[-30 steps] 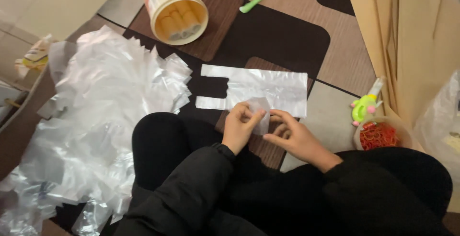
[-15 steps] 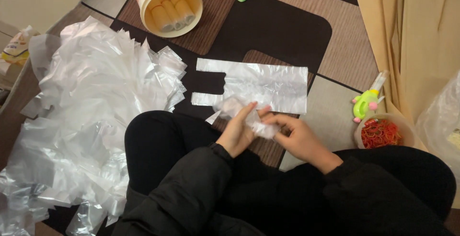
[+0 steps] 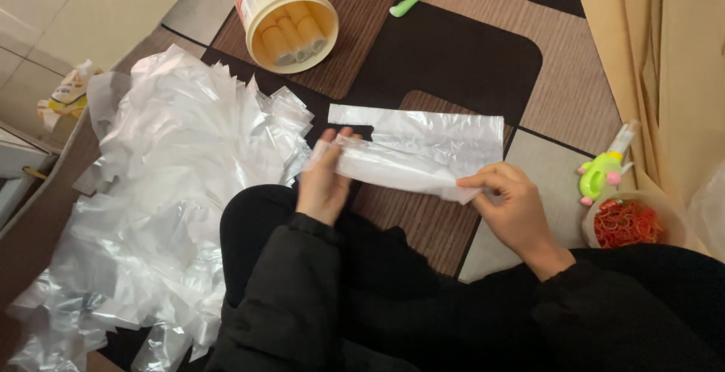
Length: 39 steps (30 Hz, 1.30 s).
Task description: Folding and organizing small plastic bags for food packaging
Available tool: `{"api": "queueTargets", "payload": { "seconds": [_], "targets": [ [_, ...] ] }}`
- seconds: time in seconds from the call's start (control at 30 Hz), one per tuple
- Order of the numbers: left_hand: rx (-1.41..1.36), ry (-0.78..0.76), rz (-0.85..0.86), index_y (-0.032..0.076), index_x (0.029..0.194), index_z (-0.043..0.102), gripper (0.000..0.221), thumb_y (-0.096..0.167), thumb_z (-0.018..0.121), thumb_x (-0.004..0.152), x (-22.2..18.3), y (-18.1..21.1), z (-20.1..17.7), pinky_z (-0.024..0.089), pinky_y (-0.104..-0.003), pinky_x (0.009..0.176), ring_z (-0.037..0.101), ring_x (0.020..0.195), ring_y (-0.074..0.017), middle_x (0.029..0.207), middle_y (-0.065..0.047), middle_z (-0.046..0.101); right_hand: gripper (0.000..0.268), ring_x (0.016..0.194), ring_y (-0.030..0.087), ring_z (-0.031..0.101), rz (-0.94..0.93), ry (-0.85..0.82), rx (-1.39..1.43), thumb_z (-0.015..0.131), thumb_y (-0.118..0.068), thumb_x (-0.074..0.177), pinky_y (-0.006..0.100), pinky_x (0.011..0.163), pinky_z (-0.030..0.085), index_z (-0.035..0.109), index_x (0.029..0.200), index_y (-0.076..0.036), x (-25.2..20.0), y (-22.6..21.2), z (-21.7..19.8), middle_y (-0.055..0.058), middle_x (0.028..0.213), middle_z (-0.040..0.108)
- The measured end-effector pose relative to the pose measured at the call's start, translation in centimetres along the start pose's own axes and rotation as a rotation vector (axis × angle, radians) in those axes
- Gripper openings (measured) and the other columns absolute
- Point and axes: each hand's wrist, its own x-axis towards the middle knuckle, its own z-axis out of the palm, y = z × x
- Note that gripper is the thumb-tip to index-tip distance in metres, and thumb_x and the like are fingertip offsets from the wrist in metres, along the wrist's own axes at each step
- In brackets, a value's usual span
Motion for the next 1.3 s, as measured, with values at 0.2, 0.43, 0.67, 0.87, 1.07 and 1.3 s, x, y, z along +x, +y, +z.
{"api": "queueTargets", "payload": {
  "seconds": [0.2,0.43,0.67,0.87,1.07,1.3],
  "targets": [
    [0.233,0.174,0.084,0.005,0.156,0.046,0.052,0.02,0.062,0.108,-1.1,4.9,0.5,0.05,-0.057,0.113,0.063,0.136,-0.0378,0.149,-0.021,0.062,0.036,0.091,0.015,0.062,0.237,-0.151,0.286,0.078,-0.001,0.083,0.03,0.081,0.055,0.086,0.114,-0.018,0.6,-0.7,-1.7,0.007,0.106,0.079],
    [0.496,0.272,-0.072,0.012,0.141,0.062,0.054,0.054,0.052,0.107,0.2,6.9,-0.8,0.058,-0.052,0.1,0.07,0.111,-0.031,0.13,-0.011,0.073,0.029,0.104,0.022,0.071,0.684,-0.255,0.723,0.064,-0.018,0.106,0.038,0.093,0.057,0.074,0.13,-0.005,1.1,0.1,-2.1,0.012,0.12,0.079],
    [0.575,0.138,-0.117,0.013,0.155,0.047,0.098,0.084,0.054,0.089,-1.0,6.6,2.6,0.05,-0.028,0.073,0.056,0.077,-0.0163,0.109,-0.003,0.056,0.031,0.101,0.021,0.072,0.85,-0.199,0.944,0.06,-0.006,0.104,0.04,0.088,0.059,0.069,0.133,-0.001,1.9,1.2,-2.0,0.01,0.119,0.075],
    [0.189,-0.215,-0.346,0.011,0.117,0.058,0.076,0.082,0.044,0.094,0.7,4.8,0.0,0.052,-0.035,0.054,0.071,0.072,-0.025,0.094,-0.012,0.072,0.017,0.08,0.016,0.066,0.89,0.121,0.873,0.077,-0.02,0.098,0.028,0.071,0.053,0.074,0.107,-0.006,1.5,8.1,0.8,0.007,0.099,0.075],
    [-0.08,-0.501,-0.944,0.01,0.135,0.059,0.049,0.046,0.051,0.101,-0.5,3.3,-0.2,0.063,-0.048,0.064,0.074,0.09,-0.055,0.162,-0.037,0.043,0.023,0.085,0.028,0.065,0.972,0.21,0.664,0.075,-0.018,0.103,0.045,0.064,0.046,0.07,0.117,0.0,2.0,9.1,0.4,0.013,0.104,0.073],
    [-0.516,-0.483,-0.773,-0.006,0.164,0.024,0.072,0.0,0.043,0.095,-2.5,3.9,2.7,0.064,-0.05,0.091,0.07,0.103,-0.0537,0.158,-0.05,0.023,0.036,0.079,0.03,0.062,1.112,0.232,0.191,0.092,-0.03,0.094,0.048,0.072,0.048,0.076,0.085,0.001,2.8,2.5,-1.7,0.013,0.093,0.073]
  ]
}}
